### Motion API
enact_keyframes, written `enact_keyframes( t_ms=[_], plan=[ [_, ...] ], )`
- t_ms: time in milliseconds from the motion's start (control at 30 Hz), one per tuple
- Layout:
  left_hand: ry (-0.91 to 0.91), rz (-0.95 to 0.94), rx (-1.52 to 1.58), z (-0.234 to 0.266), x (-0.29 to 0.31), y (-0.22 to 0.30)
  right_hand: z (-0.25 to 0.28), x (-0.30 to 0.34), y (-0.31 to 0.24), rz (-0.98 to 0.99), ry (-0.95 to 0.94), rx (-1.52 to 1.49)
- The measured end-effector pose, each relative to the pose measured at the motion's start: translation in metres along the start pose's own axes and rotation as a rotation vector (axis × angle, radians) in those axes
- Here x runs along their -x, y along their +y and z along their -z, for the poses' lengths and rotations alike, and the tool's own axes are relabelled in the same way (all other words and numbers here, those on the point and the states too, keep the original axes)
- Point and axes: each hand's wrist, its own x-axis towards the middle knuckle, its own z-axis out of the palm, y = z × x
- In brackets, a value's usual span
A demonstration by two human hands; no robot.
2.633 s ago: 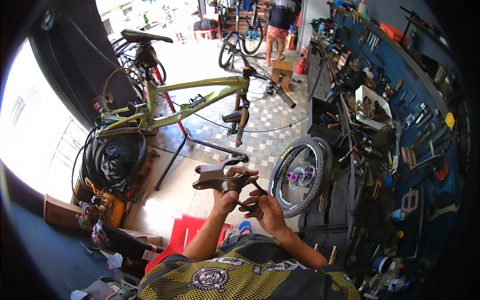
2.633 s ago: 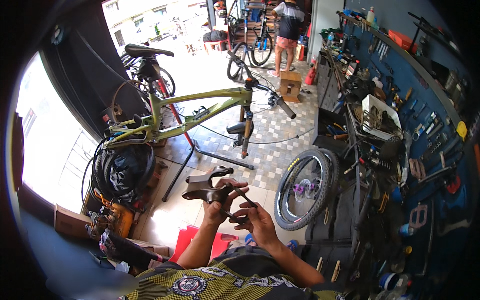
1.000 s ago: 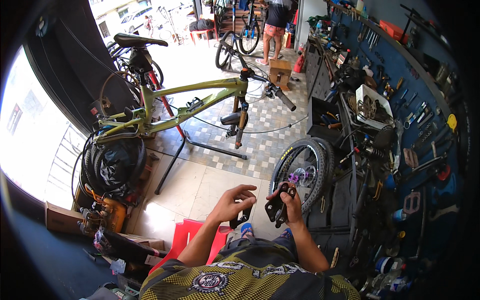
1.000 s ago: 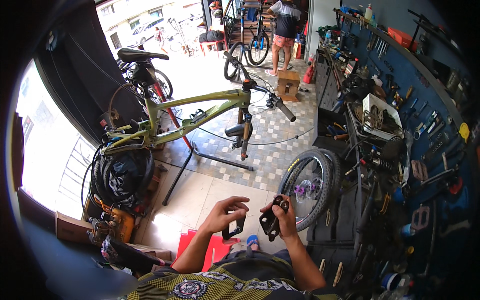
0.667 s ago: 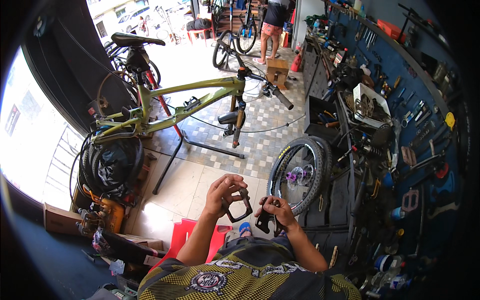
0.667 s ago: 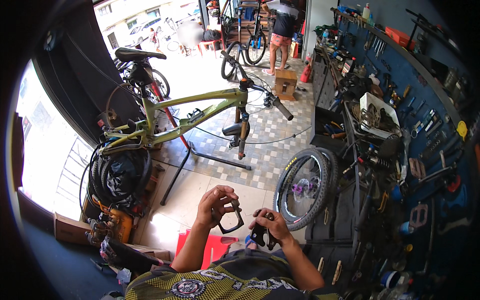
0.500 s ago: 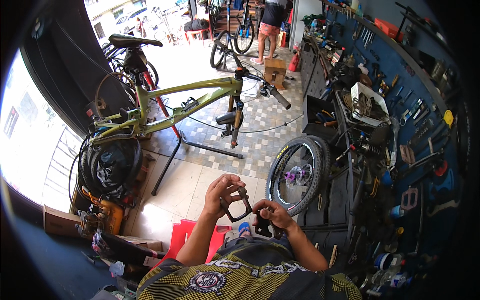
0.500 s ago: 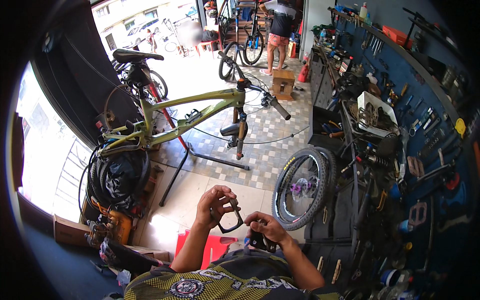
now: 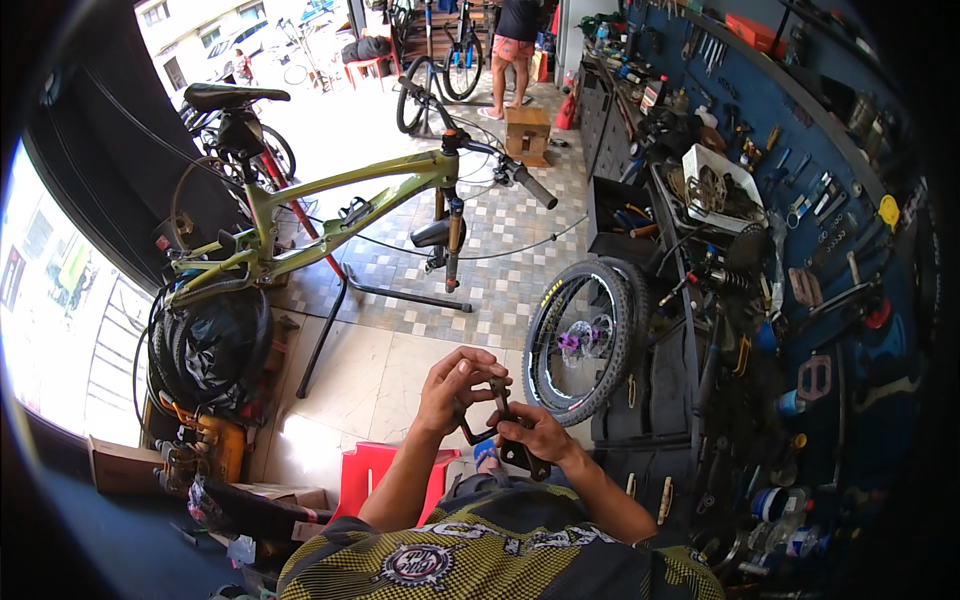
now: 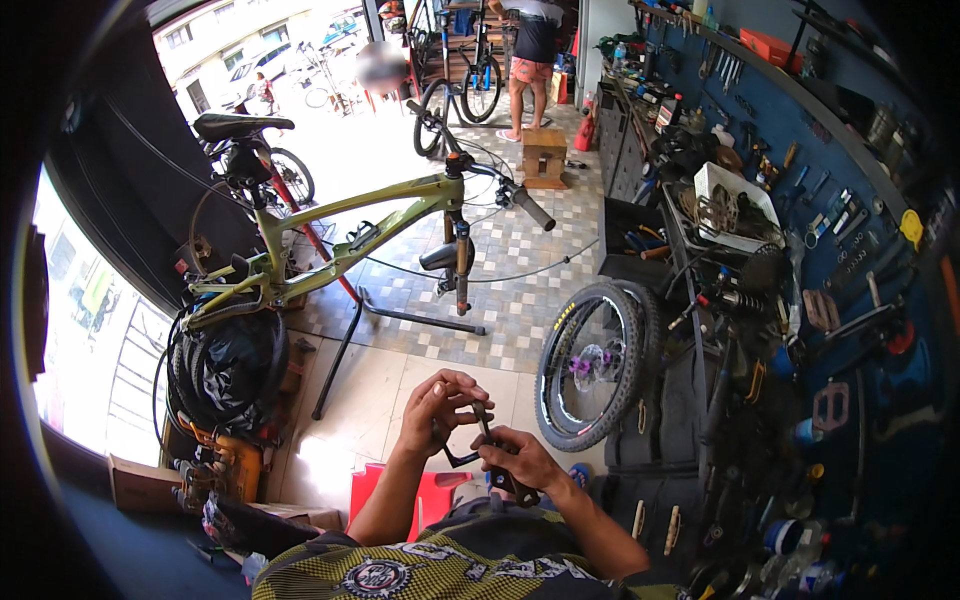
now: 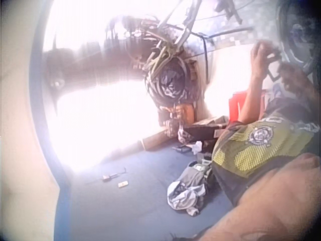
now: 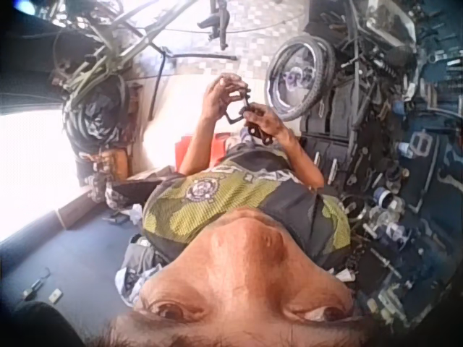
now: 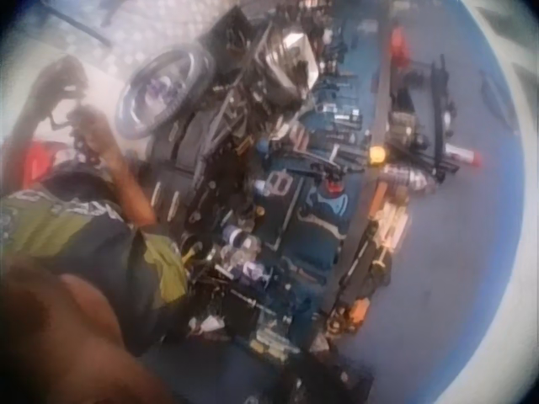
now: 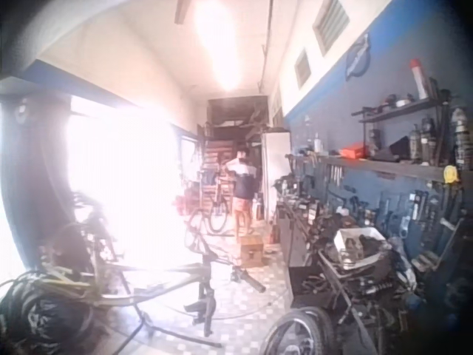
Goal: The person removes a bicycle pedal from the crank arm, inspects it, and then reinstalls it. They also handle a small black plastic part, possibly a pedal cover or adapter, and place it on the workbench.
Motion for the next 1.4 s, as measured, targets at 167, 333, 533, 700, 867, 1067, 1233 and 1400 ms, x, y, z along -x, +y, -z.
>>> enact_keyframes(
  t_ms=[167, 333, 533, 700, 867, 1067, 1233, 1400],
  plan=[
    [-0.026, 0.003, 0.124, -0.030, -0.028, -0.031, 0.027, 0.023, -0.005, 0.011, 0.091, -0.283],
    [-0.047, 0.014, 0.066, -0.069, -0.048, -0.073, 0.070, 0.042, -0.003, 0.066, 0.132, -0.491],
    [-0.055, 0.136, 0.009, -0.119, -0.079, -0.121, 0.134, 0.073, -0.031, 0.114, 0.171, -0.395],
    [-0.174, 0.145, -0.112, -0.170, -0.123, -0.153, 0.202, 0.107, -0.053, 0.166, 0.126, -0.266],
    [-0.130, 0.149, -0.110, -0.218, -0.152, -0.175, 0.250, 0.127, -0.084, 0.192, 0.096, -0.135],
    [0.056, 0.092, -0.056, -0.241, -0.163, -0.180, 0.280, 0.138, -0.104, 0.207, 0.090, -0.048],
    [0.016, 0.109, -0.112, -0.242, -0.157, -0.172, 0.287, 0.142, -0.095, 0.196, 0.061, -0.013],
    [-0.078, 0.138, -0.035, -0.235, -0.142, -0.176, 0.262, 0.144, -0.097, 0.239, 0.119, 0.015]
  ],
)
